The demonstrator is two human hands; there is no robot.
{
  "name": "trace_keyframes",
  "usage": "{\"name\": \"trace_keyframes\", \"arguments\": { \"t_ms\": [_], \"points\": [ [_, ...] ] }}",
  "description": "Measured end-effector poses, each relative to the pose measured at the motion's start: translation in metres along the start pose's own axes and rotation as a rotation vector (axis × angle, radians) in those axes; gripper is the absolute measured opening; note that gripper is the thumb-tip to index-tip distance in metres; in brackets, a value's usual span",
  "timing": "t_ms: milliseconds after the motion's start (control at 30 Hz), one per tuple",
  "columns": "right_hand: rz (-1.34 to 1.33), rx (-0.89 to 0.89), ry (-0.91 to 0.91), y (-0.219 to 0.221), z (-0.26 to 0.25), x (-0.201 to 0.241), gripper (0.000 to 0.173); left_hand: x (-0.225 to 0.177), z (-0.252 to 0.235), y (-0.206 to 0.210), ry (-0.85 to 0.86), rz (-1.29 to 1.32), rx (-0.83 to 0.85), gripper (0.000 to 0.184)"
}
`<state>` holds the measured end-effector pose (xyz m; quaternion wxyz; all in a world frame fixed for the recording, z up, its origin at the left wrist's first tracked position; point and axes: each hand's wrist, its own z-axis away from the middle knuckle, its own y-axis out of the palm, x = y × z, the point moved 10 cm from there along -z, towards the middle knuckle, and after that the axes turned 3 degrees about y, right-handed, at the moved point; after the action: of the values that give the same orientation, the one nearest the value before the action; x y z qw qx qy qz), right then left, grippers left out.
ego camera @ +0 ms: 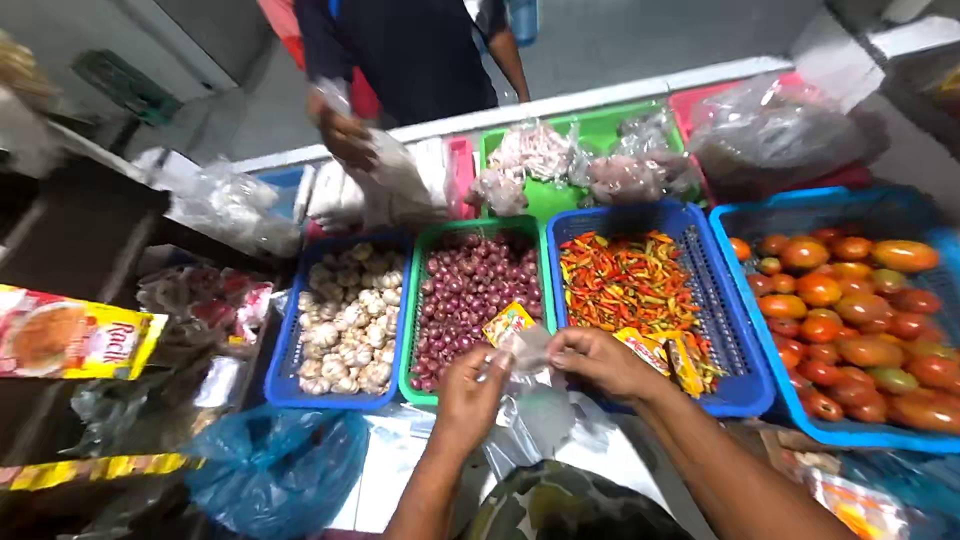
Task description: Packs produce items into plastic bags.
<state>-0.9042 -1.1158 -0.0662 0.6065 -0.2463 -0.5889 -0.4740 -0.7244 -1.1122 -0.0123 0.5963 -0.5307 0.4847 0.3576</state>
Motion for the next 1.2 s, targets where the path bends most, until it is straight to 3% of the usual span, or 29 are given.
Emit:
{"name": "trace_keyframes", "arguments": {
  "t_ms": [133,233,300,367,400,467,633,700,800,967,1100,1200],
  "points": [
    [0.003,-0.014,0.124,0.002,0.019,-0.008,0.025,-0.007,0.012,0.005,0.138,-0.094,0.049,0.018],
    [0.037,-0.032,0.113,0.008,0.027,-0.017,0.017,-0.008,0.017,0.005,0.182,-0.158,0.034,0.018],
    [0.044,-0.093,0.083,0.010,0.029,-0.020,0.016,-0.020,0.024,-0.003,0.241,-0.392,-0.101,0.023],
    [0.061,-0.194,0.052,0.010,0.030,-0.022,0.016,-0.037,0.039,-0.012,0.337,-0.687,-0.273,0.044],
    [0.076,-0.242,0.041,0.009,0.032,-0.022,0.016,-0.043,0.049,-0.015,0.397,-0.733,-0.354,0.044],
    [0.090,-0.322,0.027,0.012,0.034,-0.021,0.018,-0.042,0.061,-0.016,0.389,-0.640,-0.382,0.033],
    [0.209,-0.264,0.020,0.050,0.035,-0.029,0.029,0.040,0.070,0.022,-0.237,0.114,0.023,0.019],
    [0.259,-0.201,0.034,0.065,0.034,-0.037,0.033,0.052,0.074,0.027,-0.304,0.237,0.044,0.013],
    [0.182,-0.185,0.055,0.066,0.037,-0.043,0.034,0.047,0.075,0.021,-0.217,0.272,-0.022,0.013],
    [0.223,-0.396,0.048,0.026,0.040,-0.039,0.017,0.026,0.077,-0.009,0.029,0.124,-0.185,0.010],
    [0.270,-0.186,0.068,0.052,0.043,-0.041,0.035,0.022,0.079,0.006,0.097,0.048,-0.070,0.007],
    [0.260,-0.198,-0.037,0.058,0.039,-0.043,0.028,0.014,0.077,0.019,0.145,-0.003,-0.005,0.006]
  ]
}}
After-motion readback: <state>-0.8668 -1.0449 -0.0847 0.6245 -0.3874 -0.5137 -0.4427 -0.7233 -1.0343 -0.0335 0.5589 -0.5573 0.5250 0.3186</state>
